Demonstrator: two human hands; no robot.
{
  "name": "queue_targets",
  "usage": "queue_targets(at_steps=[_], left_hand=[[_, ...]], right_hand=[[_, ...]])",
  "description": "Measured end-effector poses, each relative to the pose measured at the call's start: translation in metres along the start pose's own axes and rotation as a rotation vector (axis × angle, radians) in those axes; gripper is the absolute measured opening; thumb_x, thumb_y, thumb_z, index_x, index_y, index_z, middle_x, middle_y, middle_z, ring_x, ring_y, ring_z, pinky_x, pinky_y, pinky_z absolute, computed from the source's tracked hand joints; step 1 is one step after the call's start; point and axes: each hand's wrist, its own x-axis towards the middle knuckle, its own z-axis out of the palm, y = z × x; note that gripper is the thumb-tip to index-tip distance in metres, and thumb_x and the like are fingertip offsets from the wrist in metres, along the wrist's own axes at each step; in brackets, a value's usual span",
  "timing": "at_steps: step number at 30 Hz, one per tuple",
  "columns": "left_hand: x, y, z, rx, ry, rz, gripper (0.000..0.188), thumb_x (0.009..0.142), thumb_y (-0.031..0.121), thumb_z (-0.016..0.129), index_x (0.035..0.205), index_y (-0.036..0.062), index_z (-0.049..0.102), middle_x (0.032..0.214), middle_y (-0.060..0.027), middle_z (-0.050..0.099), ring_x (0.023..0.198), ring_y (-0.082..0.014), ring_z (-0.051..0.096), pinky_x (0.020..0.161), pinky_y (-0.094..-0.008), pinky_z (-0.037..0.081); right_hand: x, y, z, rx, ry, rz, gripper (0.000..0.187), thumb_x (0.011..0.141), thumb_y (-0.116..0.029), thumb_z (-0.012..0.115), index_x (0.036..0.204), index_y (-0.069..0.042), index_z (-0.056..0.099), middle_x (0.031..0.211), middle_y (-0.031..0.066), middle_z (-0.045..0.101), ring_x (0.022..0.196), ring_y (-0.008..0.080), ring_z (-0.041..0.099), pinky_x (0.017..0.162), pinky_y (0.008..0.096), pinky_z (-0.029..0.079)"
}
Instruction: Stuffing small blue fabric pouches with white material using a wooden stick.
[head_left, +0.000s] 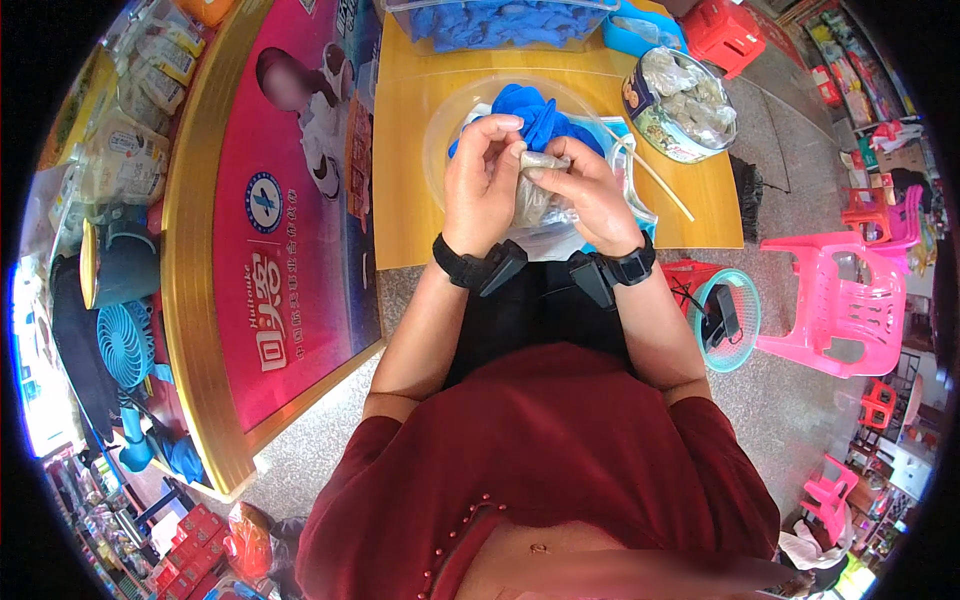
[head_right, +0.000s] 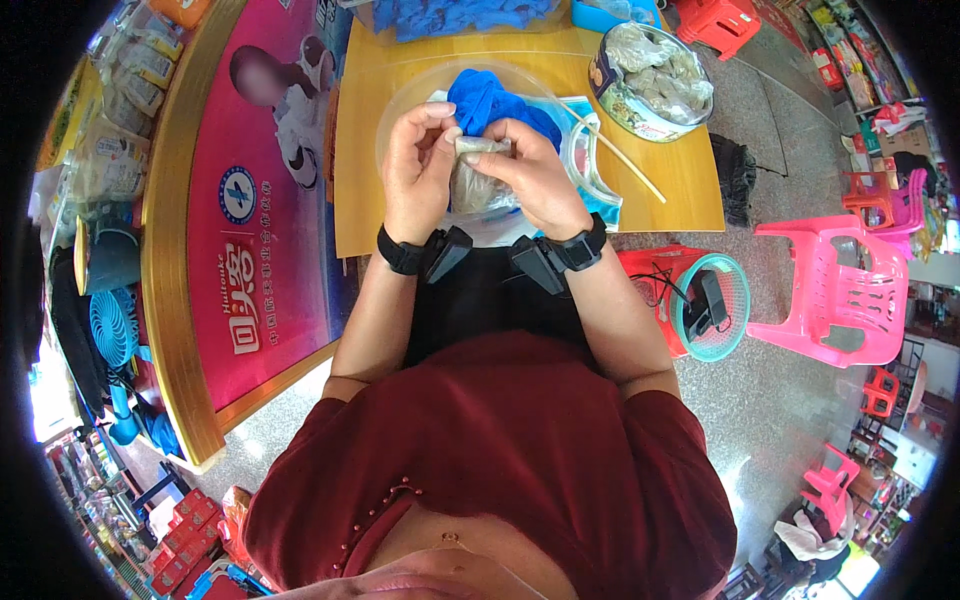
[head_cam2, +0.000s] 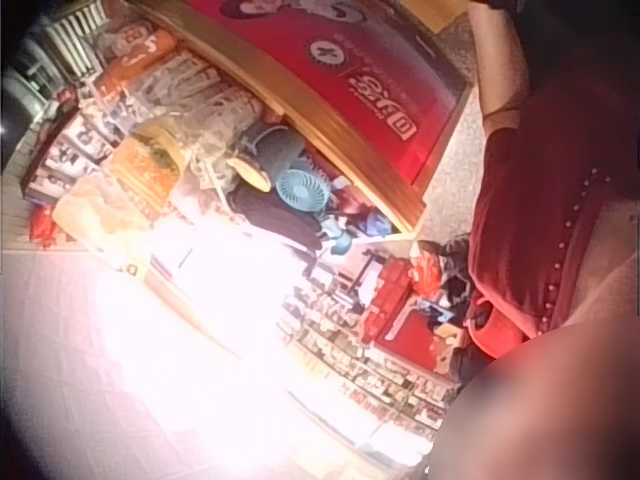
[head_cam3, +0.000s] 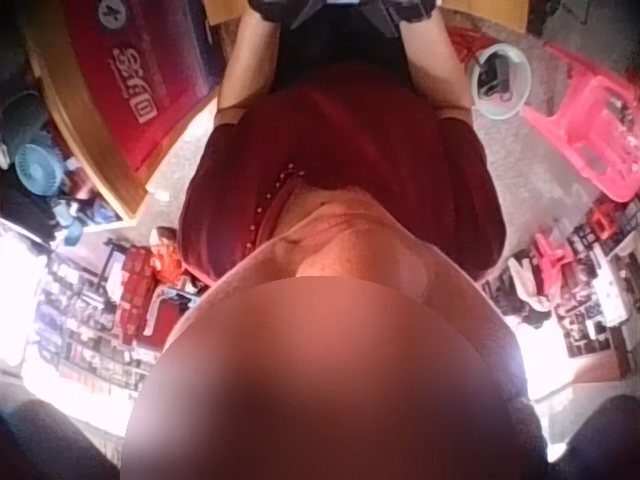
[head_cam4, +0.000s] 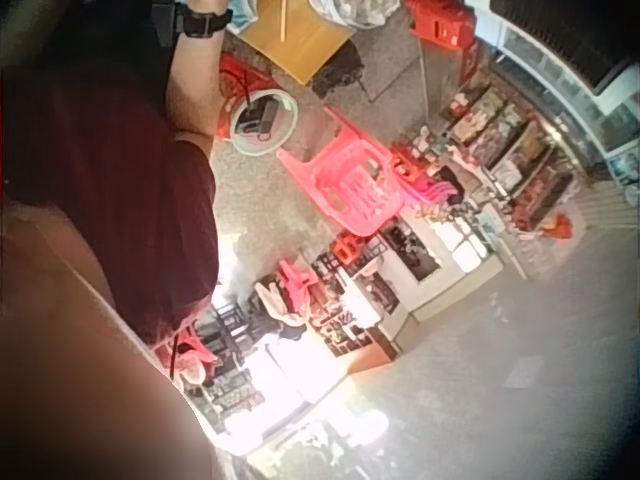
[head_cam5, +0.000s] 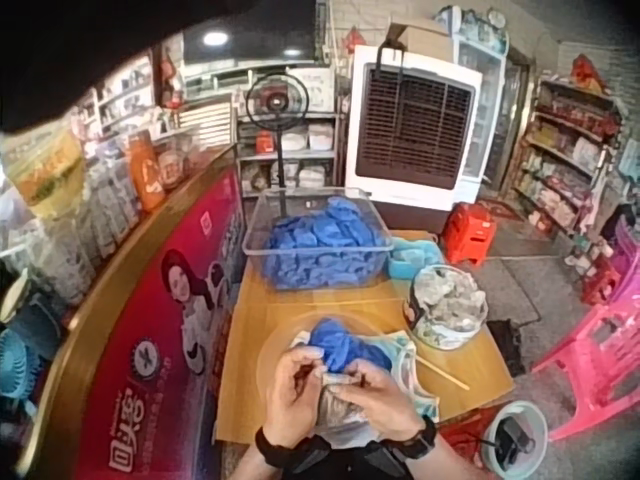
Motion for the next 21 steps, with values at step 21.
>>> queue_targets(at_steps=[21], left_hand=[[-0.0037, 0.0001, 0.008, 0.132, 0.011, 0.093, 0.028, 0.086, -0.007, 0.058, 0.111, 0.0068, 0.054, 0.09, -0.0052, 0.059, 0.082, -0.0141, 0.059, 0.074, -0.0277, 0.049]], right_hand=[[-0.0008, 0.002, 0.0016, 0.083, 0.192, -0.005, 0.018, 0.086, -0.014, 0.07, 0.095, 0.001, 0.067, 0.087, 0.0014, 0.065, 0.076, 0.0057, 0.058, 0.068, 0.0213, 0.045]])
